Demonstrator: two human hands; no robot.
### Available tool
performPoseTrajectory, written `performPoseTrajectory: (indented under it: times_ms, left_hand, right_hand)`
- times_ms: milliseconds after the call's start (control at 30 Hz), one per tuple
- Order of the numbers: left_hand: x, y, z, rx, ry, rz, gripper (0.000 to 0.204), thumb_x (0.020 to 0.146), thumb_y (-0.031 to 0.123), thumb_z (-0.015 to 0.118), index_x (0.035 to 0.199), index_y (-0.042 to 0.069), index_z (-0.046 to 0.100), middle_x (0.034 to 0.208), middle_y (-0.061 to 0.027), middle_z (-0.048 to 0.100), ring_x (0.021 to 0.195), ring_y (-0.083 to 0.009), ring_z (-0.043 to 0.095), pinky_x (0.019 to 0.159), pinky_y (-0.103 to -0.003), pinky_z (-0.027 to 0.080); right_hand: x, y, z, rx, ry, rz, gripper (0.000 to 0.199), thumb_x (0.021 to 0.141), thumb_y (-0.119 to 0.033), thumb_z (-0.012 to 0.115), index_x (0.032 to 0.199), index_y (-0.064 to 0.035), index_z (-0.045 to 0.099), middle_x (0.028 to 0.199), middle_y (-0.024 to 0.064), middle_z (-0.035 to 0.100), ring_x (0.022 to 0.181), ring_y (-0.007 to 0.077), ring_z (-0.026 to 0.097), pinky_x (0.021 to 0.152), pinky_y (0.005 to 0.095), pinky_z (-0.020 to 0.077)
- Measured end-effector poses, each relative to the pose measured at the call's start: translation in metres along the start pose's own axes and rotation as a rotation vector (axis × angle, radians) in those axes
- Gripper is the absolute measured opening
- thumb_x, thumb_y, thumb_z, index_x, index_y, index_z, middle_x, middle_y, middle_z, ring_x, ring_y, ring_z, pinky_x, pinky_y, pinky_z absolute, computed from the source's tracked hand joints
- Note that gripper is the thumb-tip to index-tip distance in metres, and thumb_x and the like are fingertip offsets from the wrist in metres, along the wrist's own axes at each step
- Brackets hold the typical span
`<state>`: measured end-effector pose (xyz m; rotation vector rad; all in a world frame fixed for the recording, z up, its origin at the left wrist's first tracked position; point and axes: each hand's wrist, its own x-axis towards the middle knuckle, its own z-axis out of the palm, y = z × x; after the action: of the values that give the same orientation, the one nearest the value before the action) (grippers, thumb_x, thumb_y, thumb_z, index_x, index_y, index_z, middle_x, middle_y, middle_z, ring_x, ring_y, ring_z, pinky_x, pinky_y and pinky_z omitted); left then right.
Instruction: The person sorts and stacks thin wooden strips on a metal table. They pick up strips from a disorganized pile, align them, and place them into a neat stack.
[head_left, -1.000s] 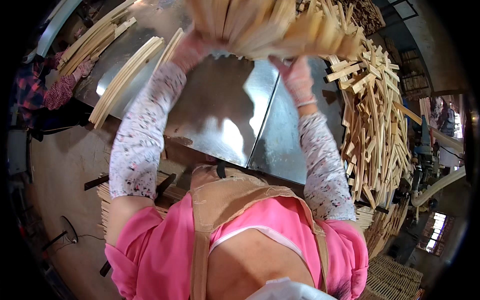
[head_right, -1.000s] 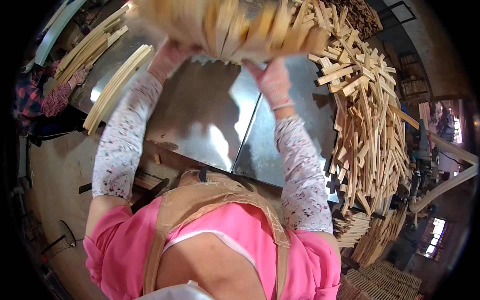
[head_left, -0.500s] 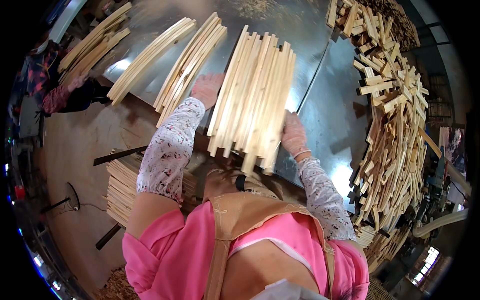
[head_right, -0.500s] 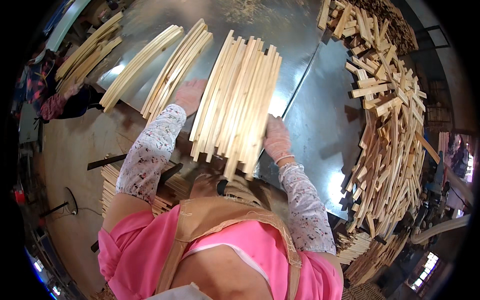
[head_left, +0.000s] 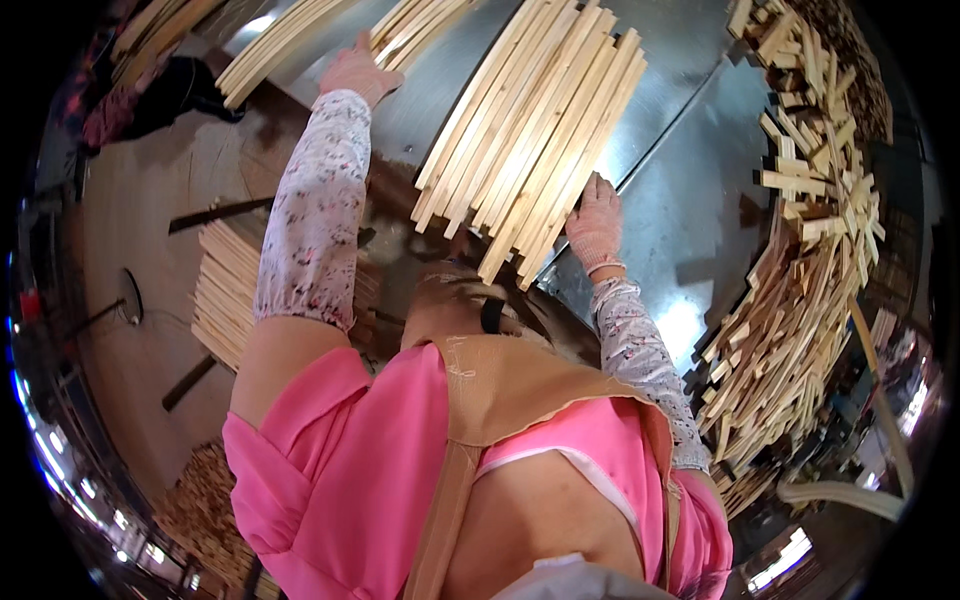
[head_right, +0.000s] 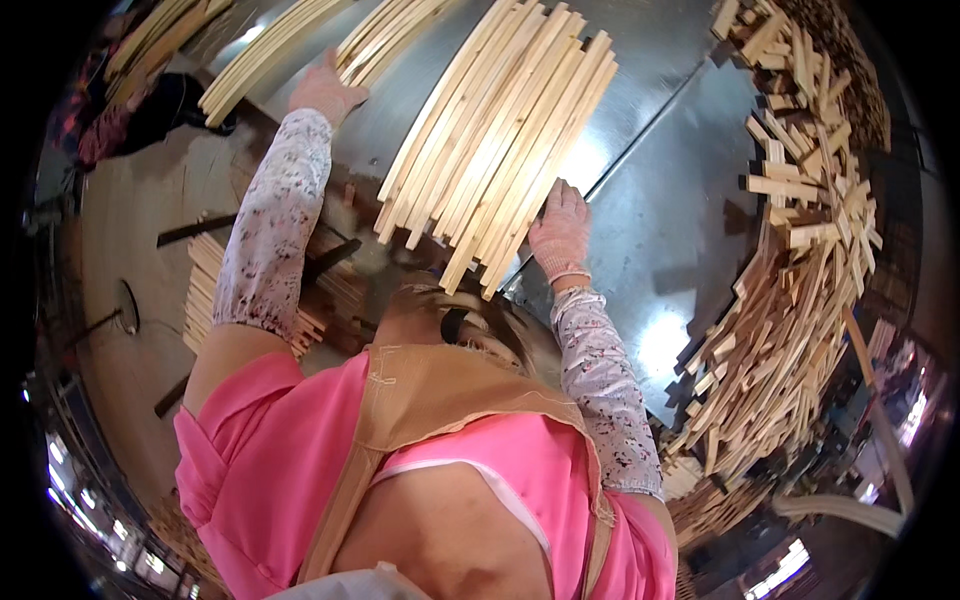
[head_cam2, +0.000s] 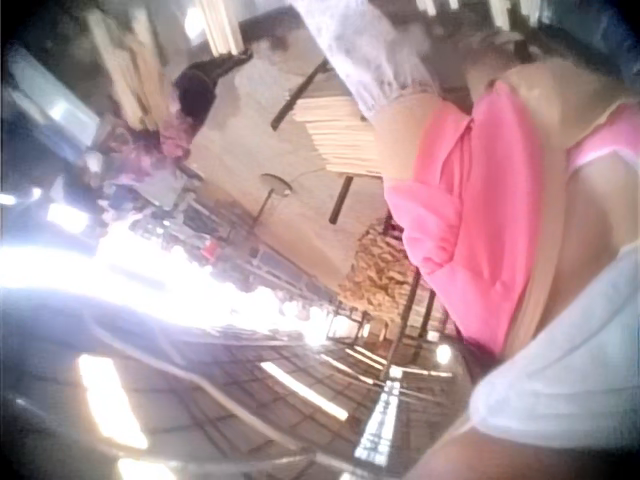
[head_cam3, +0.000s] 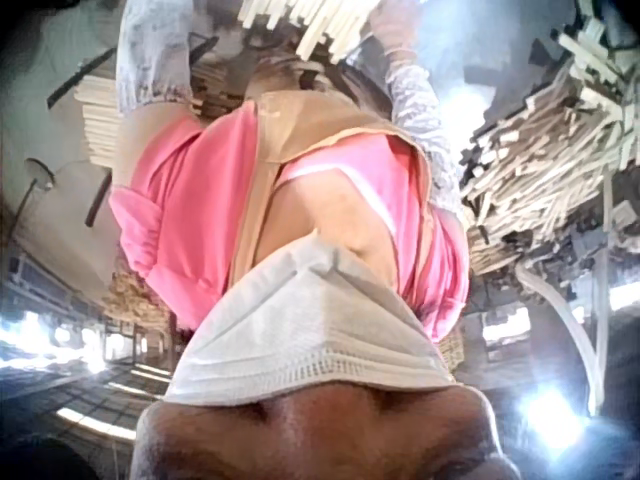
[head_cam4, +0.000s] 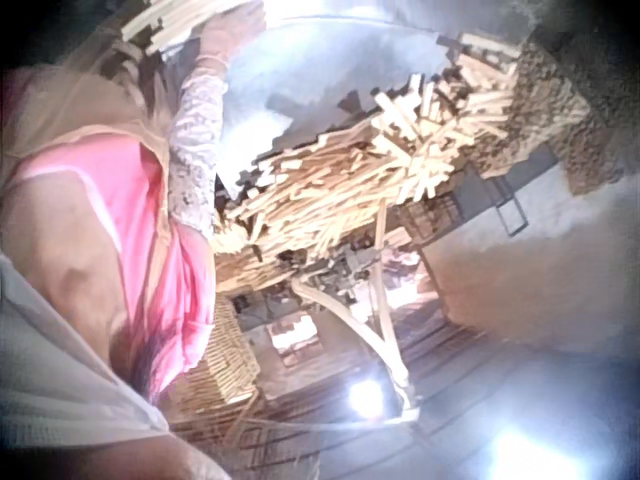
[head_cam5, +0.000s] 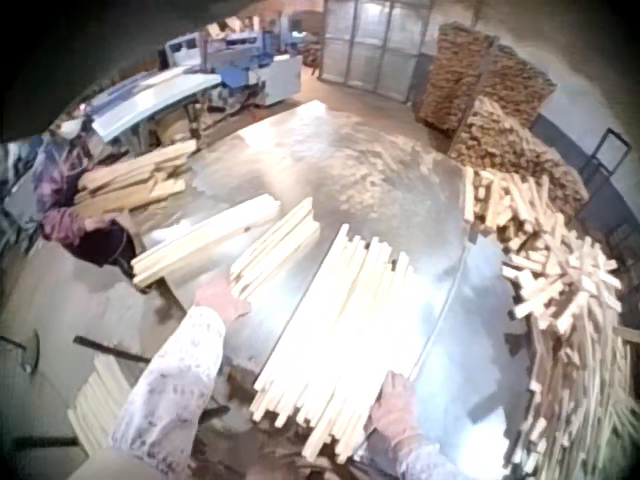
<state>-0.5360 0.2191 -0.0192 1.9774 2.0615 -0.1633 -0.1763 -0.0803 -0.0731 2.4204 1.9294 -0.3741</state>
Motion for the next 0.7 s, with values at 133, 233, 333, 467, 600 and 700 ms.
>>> performPoseTrajectory:
  times_ms: [133, 233, 333, 467, 600, 700]
  left_hand:
    - [-0.03, 0.017, 0.001, 0.096, -0.07, -0.045, 0.108, 0.085, 0.065, 0.072, 0.172, 0.019, 0.025, 0.153, -0.0198, 0.057, 0.138, -0.0359, 0.06, 0.112, -0.048, 0.053]
    - [-0.111, -0.015, -0.008, -0.036, -0.063, -0.155, 0.11, 0.081, 0.063, 0.076, 0.17, 0.018, 0.028, 0.147, -0.0203, 0.059, 0.136, -0.0372, 0.061, 0.112, -0.047, 0.052]
    - [-0.211, -0.044, -0.012, -0.212, 0.163, -0.172, 0.109, 0.071, 0.058, 0.085, 0.161, 0.013, 0.044, 0.134, -0.0261, 0.066, 0.126, -0.0397, 0.066, 0.107, -0.047, 0.055]
    - [-0.324, -0.104, -0.011, -0.537, 0.179, -0.452, 0.097, 0.068, 0.031, 0.094, 0.151, 0.012, 0.049, 0.136, -0.0243, 0.062, 0.133, -0.0385, 0.06, 0.106, -0.043, 0.054]
    - [-0.401, -0.207, 0.06, -1.065, 0.736, -0.473, 0.095, 0.07, 0.03, 0.094, 0.15, 0.011, 0.048, 0.144, -0.0249, 0.06, 0.135, -0.0402, 0.06, 0.111, -0.043, 0.052]
    - [-0.417, -0.27, 0.063, -0.505, 0.553, -1.034, 0.103, 0.074, 0.041, 0.092, 0.159, 0.01, 0.042, 0.149, -0.0276, 0.058, 0.139, -0.0419, 0.057, 0.116, -0.045, 0.048]
  right_hand:
    - [0.001, 0.003, 0.002, -0.049, 0.085, -0.051, 0.079, 0.091, -0.026, 0.069, 0.16, 0.0007, 0.041, 0.159, 0.0197, 0.052, 0.149, 0.0378, 0.045, 0.125, 0.0507, 0.0331]
    - [0.001, -0.01, -0.027, 0.153, -0.02, -0.063, 0.062, 0.091, -0.024, 0.069, 0.148, -0.0026, 0.055, 0.148, 0.0216, 0.06, 0.138, 0.0407, 0.054, 0.119, 0.0505, 0.0399]
    - [0.015, 0.047, -0.001, 0.065, 0.158, -0.404, 0.046, 0.097, -0.027, 0.066, 0.137, -0.0043, 0.065, 0.133, 0.0283, 0.067, 0.125, 0.0455, 0.06, 0.108, 0.0488, 0.0498]
    - [0.028, -0.039, -0.036, 0.659, 0.151, 0.287, 0.1, 0.092, -0.051, 0.079, 0.155, 0.0137, 0.038, 0.151, 0.0383, 0.051, 0.138, 0.0487, 0.054, 0.117, 0.0469, 0.0441]
    - [0.017, -0.08, -0.054, 0.522, 0.081, 0.298, 0.111, 0.084, -0.047, 0.089, 0.157, 0.0161, 0.033, 0.152, 0.0401, 0.05, 0.137, 0.0479, 0.056, 0.117, 0.0449, 0.0435]
    - [0.018, -0.076, -0.04, 0.562, 0.226, 0.252, 0.106, 0.084, -0.041, 0.09, 0.156, 0.0155, 0.035, 0.152, 0.0391, 0.05, 0.137, 0.0458, 0.056, 0.118, 0.0442, 0.0428]
